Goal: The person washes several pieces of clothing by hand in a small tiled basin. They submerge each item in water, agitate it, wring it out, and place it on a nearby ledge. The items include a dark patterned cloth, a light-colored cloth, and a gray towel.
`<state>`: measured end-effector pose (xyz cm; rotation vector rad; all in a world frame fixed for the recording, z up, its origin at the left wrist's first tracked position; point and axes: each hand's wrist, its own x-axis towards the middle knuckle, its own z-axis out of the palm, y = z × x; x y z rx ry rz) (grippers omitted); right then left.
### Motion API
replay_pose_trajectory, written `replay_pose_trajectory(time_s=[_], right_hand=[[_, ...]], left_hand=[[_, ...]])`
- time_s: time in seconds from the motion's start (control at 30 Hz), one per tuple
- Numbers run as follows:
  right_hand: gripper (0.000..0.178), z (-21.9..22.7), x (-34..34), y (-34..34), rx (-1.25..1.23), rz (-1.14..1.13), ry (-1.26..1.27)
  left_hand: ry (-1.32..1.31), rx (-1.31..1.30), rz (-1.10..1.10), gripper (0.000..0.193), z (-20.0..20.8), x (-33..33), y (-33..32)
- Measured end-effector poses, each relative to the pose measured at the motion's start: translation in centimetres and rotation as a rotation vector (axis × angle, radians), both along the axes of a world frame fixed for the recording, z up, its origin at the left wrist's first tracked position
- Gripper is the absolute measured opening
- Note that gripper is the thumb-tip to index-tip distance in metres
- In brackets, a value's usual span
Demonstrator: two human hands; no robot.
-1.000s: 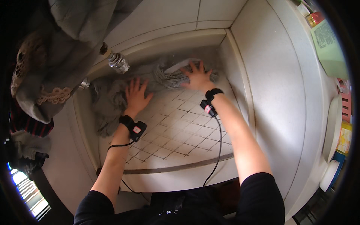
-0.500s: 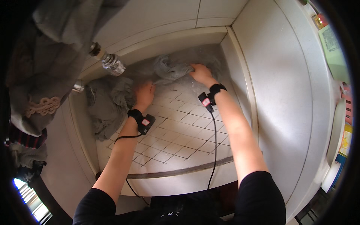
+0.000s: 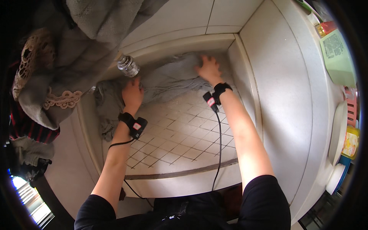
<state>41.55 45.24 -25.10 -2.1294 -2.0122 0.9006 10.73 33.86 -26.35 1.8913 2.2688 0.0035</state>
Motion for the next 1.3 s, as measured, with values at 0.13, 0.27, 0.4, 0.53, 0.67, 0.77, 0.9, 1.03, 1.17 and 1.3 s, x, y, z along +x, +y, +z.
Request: replay_pose_trajectory(time_s=[0.13, 0.27, 0.4, 0.53, 0.67, 0.77, 0.9, 1.03, 1.17, 1.3], right_hand=[[0.061, -1.7, -1.4, -4.3, -0.148, 0.206, -0.201], [0.053, -3.5, -0.7, -4.2, -0.202, 0.429, -0.342], [0.05, -5.0, 0.0, -1.6, -0.179, 0.414, -0.456], [0.054, -4.6, 0.7, -0.7, -0.181, 0.237, -0.377], [0.06, -3.4, 1.4, -2.0, -0.071, 0.36, -0.5], [0.06, -2.3, 1.8, -2.7, -0.175, 0.369, -0.324], [0.056, 0.7, 3.1, -2.4, -0.543, -0.002, 0.26], [0.051, 5.3, 5.4, 0.6, -0.502, 0.001, 0.345], [0.05, 5.8, 4.0, 1.7, -0.264, 0.317, -0.567], [0.071, 2.3, 1.2, -1.9, 0.103, 0.49, -0.58]], left_hand=[[0.08, 0.229, -0.271, 0.054, -2.4, 4.2, -1.2], [-0.025, 0.056, -0.328, 0.064, -4.0, 7.4, -0.8], [-0.117, -0.165, -0.316, 0.078, -5.6, 8.2, 1.2], [-0.187, -0.072, -0.347, 0.084, -7.2, 7.7, 2.6], [-0.09, 0.019, -0.257, 0.079, -7.2, 8.2, 2.0], [-0.171, -0.114, -0.209, 0.071, -5.9, 9.0, 1.4], [-0.572, -0.335, 0.045, 0.057, -3.2, 8.8, 1.5], [-1.007, -0.272, 0.053, 0.052, -0.5, 5.7, 1.9], [-0.357, -0.019, -0.065, 0.061, 1.1, 1.3, 2.2], [-0.142, -0.029, -0.097, 0.071, -0.9, 1.6, 0.9]])
